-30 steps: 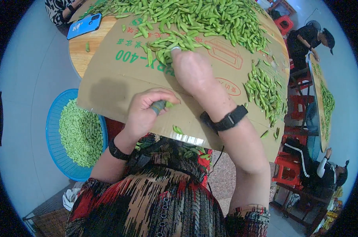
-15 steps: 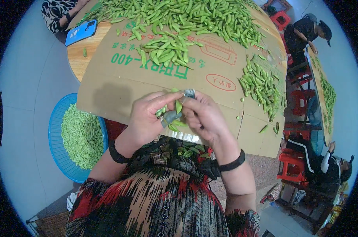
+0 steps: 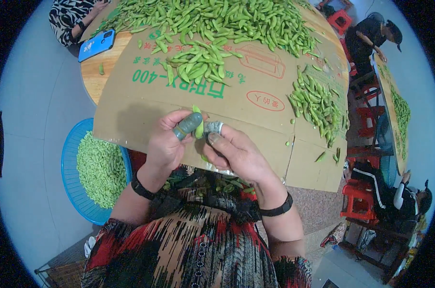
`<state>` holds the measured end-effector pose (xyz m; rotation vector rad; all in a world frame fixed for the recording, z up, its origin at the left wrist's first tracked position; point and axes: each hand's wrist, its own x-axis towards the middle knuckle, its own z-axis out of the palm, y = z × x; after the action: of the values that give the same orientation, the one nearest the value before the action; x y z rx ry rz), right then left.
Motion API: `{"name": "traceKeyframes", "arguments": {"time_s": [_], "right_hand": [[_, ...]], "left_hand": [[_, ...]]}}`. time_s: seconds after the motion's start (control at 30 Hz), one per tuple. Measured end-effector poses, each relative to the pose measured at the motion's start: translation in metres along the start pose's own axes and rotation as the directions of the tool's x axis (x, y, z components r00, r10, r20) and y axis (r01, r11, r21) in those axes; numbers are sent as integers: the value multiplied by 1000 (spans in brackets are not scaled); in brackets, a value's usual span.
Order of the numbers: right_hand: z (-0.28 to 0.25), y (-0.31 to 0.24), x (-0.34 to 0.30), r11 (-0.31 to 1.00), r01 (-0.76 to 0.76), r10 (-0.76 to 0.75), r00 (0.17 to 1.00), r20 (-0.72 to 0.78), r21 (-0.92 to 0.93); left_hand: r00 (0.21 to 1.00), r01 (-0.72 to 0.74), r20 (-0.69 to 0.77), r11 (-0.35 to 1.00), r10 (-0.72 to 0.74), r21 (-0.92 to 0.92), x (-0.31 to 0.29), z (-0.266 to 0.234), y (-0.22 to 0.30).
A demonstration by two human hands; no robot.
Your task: Peeling green bean pods to extract the individual beans.
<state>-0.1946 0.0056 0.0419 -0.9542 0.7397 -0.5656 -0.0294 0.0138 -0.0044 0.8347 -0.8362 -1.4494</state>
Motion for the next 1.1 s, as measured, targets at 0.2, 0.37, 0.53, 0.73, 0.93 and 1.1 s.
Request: {"name": "traceKeyframes", "arguments": {"time_s": [0.2, 0.37, 0.53, 0.73, 0.93, 1.1], "right_hand": [[-1, 8, 2, 982, -1, -22, 993, -118, -189], [1, 7, 1, 996, -19, 10, 996, -92, -93], [-6, 17, 10, 849, 175, -298, 938, -179, -499], [-14, 19, 19, 892, 108, -233, 942, -241, -439], [-9, 16, 19, 752, 89, -337, 904, -265, -653], [-8, -10, 14, 592, 117, -557, 775, -300, -797]], "left_hand": [[1000, 2, -7, 1000, -2, 2, -3, 2, -6], [980, 196, 92, 954, -179, -226, -3, -1, -1], [997, -78, 24, 943, 74, 325, 3, 9, -7], [993, -102, -3, 875, 118, 473, 3, 10, -3], [994, -93, -19, 907, 111, 411, 3, 10, -5], [968, -237, 86, 757, 234, 608, 5, 15, 12]]}}
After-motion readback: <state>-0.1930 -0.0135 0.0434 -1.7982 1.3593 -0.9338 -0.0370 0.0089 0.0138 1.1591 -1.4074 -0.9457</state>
